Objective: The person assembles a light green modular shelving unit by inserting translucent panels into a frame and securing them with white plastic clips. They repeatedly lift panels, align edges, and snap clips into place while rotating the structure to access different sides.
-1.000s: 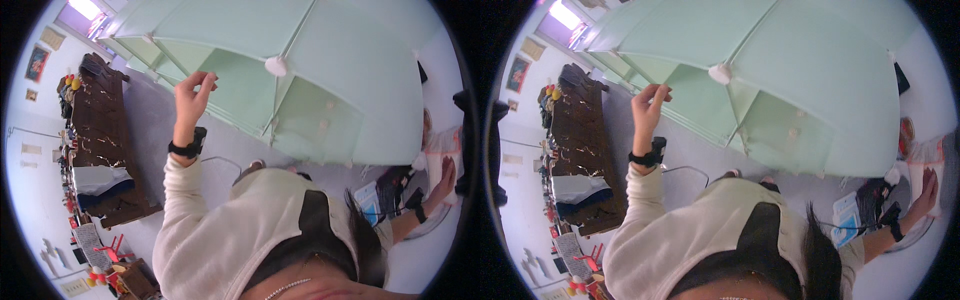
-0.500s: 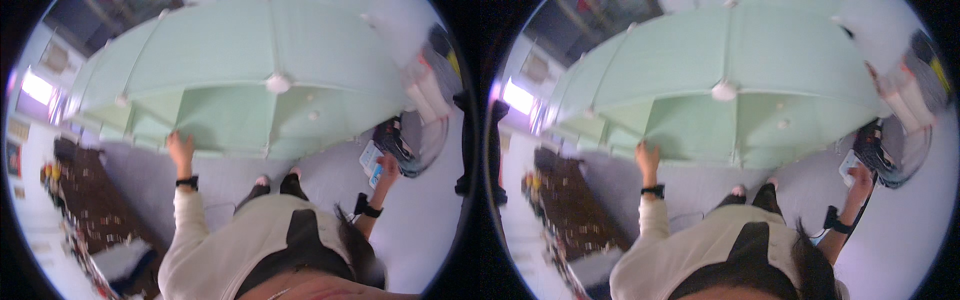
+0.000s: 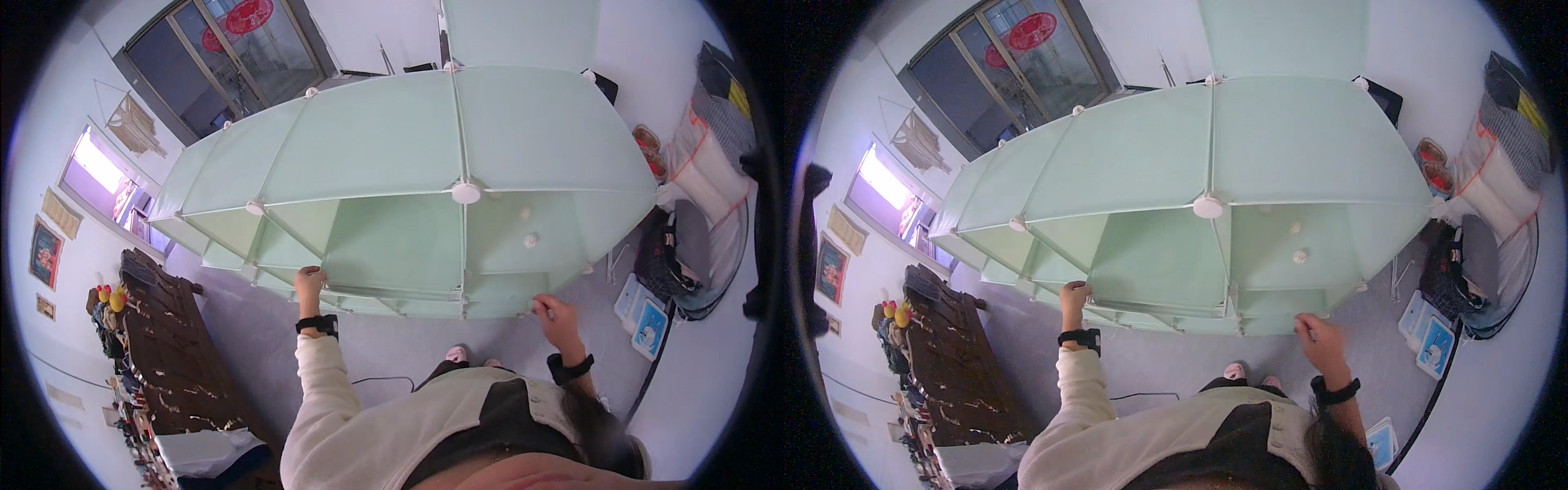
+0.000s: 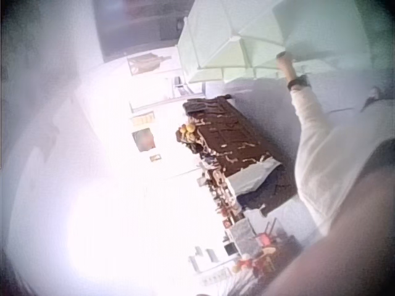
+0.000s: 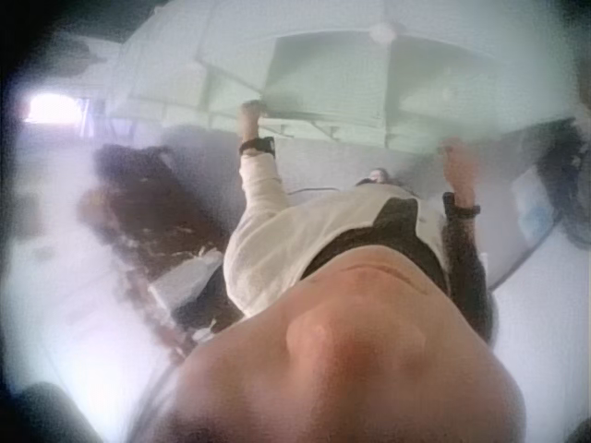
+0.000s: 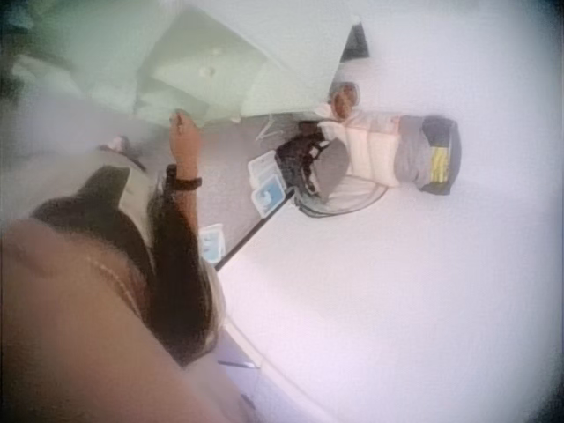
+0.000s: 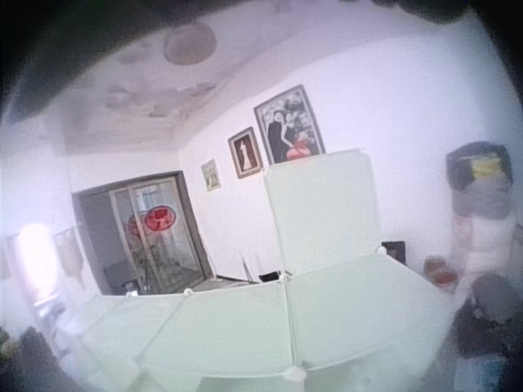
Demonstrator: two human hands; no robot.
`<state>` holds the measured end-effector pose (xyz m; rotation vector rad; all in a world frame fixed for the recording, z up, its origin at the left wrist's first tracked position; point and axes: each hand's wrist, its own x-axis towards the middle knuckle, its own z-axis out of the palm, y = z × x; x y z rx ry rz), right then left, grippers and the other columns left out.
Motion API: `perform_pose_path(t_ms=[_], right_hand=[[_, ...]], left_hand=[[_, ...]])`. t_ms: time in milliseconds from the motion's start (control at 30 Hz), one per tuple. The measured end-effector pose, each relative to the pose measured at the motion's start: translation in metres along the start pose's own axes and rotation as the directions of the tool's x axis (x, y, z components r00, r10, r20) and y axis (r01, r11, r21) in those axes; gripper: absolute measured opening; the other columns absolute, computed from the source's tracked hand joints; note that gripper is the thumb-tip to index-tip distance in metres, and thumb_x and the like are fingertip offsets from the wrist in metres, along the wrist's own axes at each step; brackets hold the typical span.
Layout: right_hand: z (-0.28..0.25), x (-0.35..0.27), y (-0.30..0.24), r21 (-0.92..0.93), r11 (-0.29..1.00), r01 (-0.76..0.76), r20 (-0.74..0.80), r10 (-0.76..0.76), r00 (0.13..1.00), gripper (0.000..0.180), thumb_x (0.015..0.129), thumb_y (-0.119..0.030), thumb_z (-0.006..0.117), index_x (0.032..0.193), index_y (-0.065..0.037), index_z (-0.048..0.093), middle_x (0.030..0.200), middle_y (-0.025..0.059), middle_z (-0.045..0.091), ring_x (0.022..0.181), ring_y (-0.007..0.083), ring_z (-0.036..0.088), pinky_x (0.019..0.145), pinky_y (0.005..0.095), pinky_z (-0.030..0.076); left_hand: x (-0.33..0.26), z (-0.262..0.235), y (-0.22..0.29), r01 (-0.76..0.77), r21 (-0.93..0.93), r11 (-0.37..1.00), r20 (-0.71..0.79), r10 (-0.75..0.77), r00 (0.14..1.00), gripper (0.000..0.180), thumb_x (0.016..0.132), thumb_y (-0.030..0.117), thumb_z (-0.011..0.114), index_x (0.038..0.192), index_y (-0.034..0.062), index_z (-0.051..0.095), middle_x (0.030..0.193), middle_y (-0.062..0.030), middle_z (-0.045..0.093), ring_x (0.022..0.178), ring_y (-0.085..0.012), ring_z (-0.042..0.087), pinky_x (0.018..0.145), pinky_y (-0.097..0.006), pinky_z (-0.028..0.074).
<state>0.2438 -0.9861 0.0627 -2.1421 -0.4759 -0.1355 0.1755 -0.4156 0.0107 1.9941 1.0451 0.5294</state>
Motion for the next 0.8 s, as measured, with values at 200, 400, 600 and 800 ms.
perform_pose_path(t_ms=[200, 400, 600, 800], right_hand=[[0.004, -0.014, -0.004, 0.043, 0.997, -0.057, 0.265, 0.043, 0.963, 0.017, 0.086, -0.019, 0.062, 0.097, -0.007, 0.066, 0.083, 0.012, 0.068, 0.07, 0.028, 0.065, 0.063, 0.0356, 0.05], [0.02, -0.025, -0.003, 0.113, 0.992, 0.057, 0.522, -0.108, 0.846, 0.022, 0.088, -0.026, 0.057, 0.095, -0.006, 0.064, 0.083, 0.0142, 0.066, 0.073, 0.0326, 0.063, 0.064, 0.0398, 0.049], [0.025, -0.028, 0.0, 0.231, 0.954, 0.189, 0.489, -0.282, 0.825, 0.022, 0.089, -0.025, 0.056, 0.096, -0.006, 0.064, 0.082, 0.0143, 0.066, 0.074, 0.0341, 0.063, 0.064, 0.0412, 0.049], [0.02, -0.041, 0.012, 0.287, 0.937, 0.2, 0.357, -0.298, 0.885, 0.026, 0.087, -0.022, 0.061, 0.107, -0.005, 0.06, 0.096, 0.0147, 0.067, 0.082, 0.0296, 0.066, 0.072, 0.0387, 0.052]], left_hand=[[-0.039, -0.043, 0.035, 0.329, -0.473, 0.817, 0.295, -0.205, 0.933, 0.025, 0.083, 0.013, 0.062, 0.105, 0.0017, 0.061, 0.075, 0.0011, 0.049, 0.064, -0.0107, 0.045, 0.066, -0.03, 0.049], [-0.059, -0.042, 0.046, 0.218, -0.686, 0.694, 0.204, -0.104, 0.973, 0.029, 0.096, 0.03, 0.049, 0.118, 0.0119, 0.047, 0.104, -0.0029, 0.056, 0.096, -0.0205, 0.057, 0.079, -0.039, 0.051], [-0.078, -0.05, 0.067, 0.019, -0.821, 0.57, 0.005, -0.026, 1.0, 0.023, 0.095, 0.019, 0.051, 0.11, 0.002, 0.052, 0.098, -0.0104, 0.06, 0.085, -0.0251, 0.063, 0.067, -0.038, 0.055], [-0.187, -0.125, 0.092, -0.123, -0.781, 0.613, -0.024, 0.168, 0.986, 0.042, 0.091, 0.024, 0.057, 0.129, 0.0048, 0.052, 0.119, -0.0155, 0.061, 0.1, -0.0252, 0.065, 0.078, -0.031, 0.056]])
